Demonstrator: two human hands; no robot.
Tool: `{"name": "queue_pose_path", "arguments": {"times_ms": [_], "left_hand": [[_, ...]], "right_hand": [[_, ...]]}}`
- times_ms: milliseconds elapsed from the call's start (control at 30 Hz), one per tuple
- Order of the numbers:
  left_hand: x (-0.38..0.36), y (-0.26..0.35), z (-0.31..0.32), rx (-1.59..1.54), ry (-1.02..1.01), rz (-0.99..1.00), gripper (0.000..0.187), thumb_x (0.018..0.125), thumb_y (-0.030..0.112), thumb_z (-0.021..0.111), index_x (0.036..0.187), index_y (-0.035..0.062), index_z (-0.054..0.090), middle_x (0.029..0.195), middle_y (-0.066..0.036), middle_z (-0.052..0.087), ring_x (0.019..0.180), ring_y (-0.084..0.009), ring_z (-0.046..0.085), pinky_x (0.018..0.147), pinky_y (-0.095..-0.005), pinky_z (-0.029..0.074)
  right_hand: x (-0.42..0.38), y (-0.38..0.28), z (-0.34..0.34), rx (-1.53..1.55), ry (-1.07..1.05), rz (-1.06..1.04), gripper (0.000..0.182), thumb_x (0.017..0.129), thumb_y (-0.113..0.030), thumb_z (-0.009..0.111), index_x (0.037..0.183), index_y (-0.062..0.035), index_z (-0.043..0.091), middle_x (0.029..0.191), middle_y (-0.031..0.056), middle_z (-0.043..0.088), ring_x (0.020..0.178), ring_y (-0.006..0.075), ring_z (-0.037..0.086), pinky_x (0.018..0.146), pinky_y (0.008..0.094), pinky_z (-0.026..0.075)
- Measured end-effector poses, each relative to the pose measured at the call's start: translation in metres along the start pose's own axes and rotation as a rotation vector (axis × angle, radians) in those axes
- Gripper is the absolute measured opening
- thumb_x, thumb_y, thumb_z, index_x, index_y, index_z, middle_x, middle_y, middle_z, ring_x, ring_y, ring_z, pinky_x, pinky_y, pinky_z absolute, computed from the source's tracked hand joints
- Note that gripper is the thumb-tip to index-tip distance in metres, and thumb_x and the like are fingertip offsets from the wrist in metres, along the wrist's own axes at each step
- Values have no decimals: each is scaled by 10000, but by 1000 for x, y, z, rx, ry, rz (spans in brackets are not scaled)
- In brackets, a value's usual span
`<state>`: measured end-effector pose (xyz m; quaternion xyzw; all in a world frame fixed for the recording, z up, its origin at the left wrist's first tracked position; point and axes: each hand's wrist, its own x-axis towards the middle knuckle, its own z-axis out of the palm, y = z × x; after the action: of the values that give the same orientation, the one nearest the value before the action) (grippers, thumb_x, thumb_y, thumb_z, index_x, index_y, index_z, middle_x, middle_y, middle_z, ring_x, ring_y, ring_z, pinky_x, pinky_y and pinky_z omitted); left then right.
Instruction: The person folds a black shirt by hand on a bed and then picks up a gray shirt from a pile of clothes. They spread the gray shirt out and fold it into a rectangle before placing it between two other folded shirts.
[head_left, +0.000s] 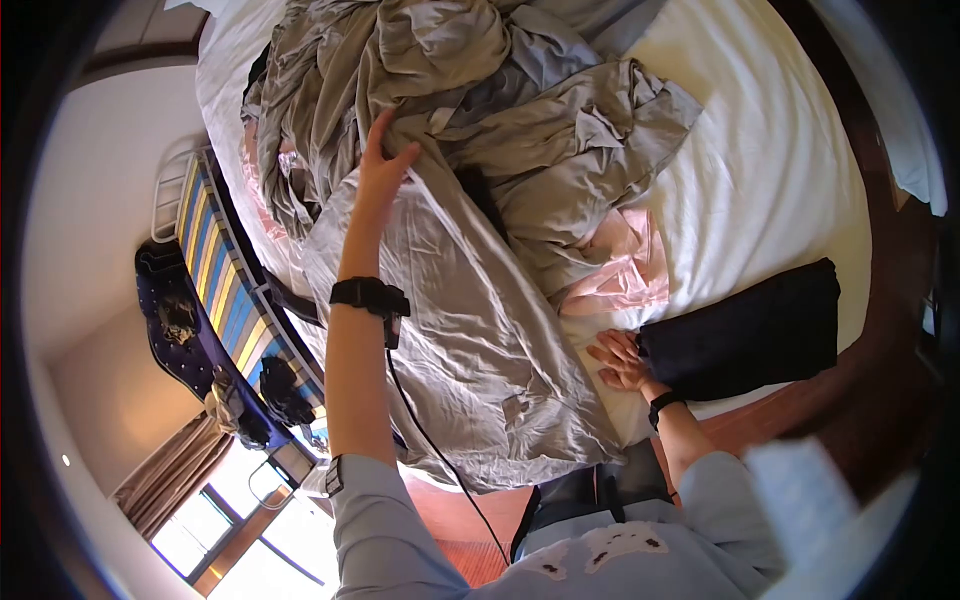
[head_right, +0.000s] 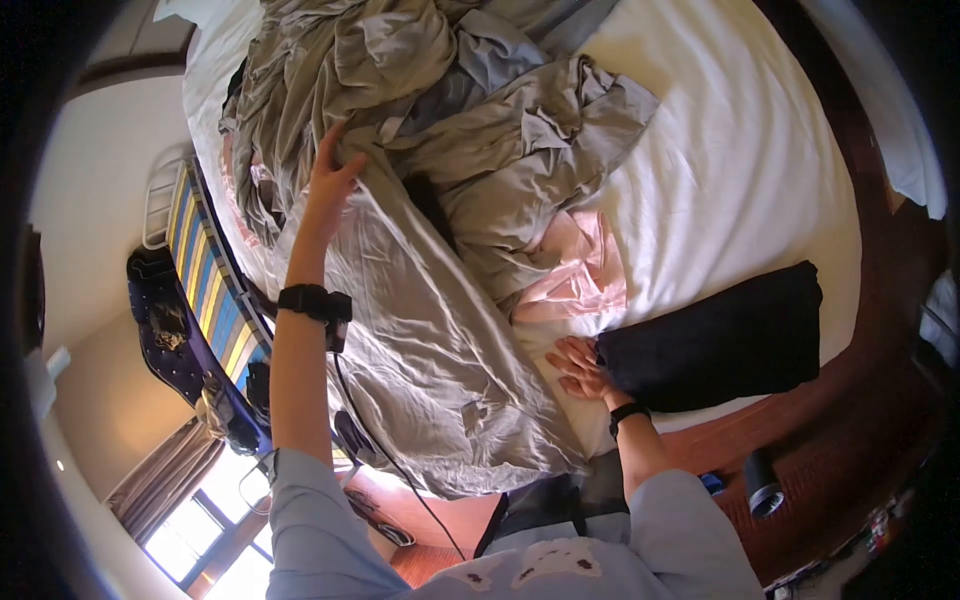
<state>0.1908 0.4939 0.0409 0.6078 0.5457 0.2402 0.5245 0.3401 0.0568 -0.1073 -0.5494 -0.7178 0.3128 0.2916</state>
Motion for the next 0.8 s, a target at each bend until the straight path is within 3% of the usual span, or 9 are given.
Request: {"name": "queue_pose_path", "arguments": {"times_ms": [33,133,167,267,300,400,533,633,800], "left_hand": [[-1,-7,-1,-104,-137,-48,588,735,80,596,1217,136,265,1103,-86,429,863,-132,491,667,-261,436],[-19,-15,23,-150,108,-52,769,697,81,640,1256,159,119,1180,-142,345,944,-216,469,687,-298,452],[-22,-19,26,-60,163,-25,877,648,78,685,1254,144,54,1225,-164,253,972,-261,445,696,-315,457],[-40,-35,41,-29,235,188,915,592,81,713,1252,87,80,1217,-190,225,1076,-286,357,804,-362,404],[-52,-32,48,295,332,286,915,564,73,713,1249,62,108,1210,-205,204,1112,-313,294,805,-360,400],[-82,-40,61,415,285,318,925,567,95,731,1250,86,108,1206,-178,213,1100,-269,280,778,-353,417],[-109,-45,69,155,302,41,709,619,26,613,1187,76,192,1002,-186,412,783,-253,516,642,-320,426],[-121,-48,61,134,306,-36,604,659,17,556,1152,106,218,857,-146,498,577,-198,522,594,-300,421],[-156,-72,65,-124,171,-165,477,706,80,589,1090,84,307,719,-90,543,549,-128,524,503,-240,424]], "right_hand": [[-1,1,1,-4,8,-11,547,686,-256,548,1207,-180,399,1291,81,296,1160,268,318,878,423,282],[-5,1,3,13,-18,24,534,690,-236,537,1206,-181,406,1293,84,293,1175,277,300,910,434,263],[-5,0,4,-22,6,19,505,685,-256,520,1178,-183,432,1273,80,317,1153,271,323,902,430,274],[0,-2,2,-109,52,11,459,677,-303,481,1121,-188,484,1232,72,367,1108,256,370,887,422,297],[0,-3,1,-125,50,13,458,679,-308,478,1121,-188,485,1231,71,368,1107,255,371,888,421,297],[1,-6,-4,-109,24,17,474,675,-277,504,1138,-186,470,1243,73,351,1132,263,345,909,427,281],[2,-8,-7,-92,1,26,518,668,-242,537,1172,-180,437,1264,80,319,1171,278,301,938,441,250],[3,-11,-8,-135,27,34,504,652,-237,534,1148,-185,461,1239,77,352,1136,271,343,925,422,283],[5,-23,-15,-199,42,69,488,654,-225,532,1137,-187,471,1215,79,377,1124,258,363,931,409,285]]}}
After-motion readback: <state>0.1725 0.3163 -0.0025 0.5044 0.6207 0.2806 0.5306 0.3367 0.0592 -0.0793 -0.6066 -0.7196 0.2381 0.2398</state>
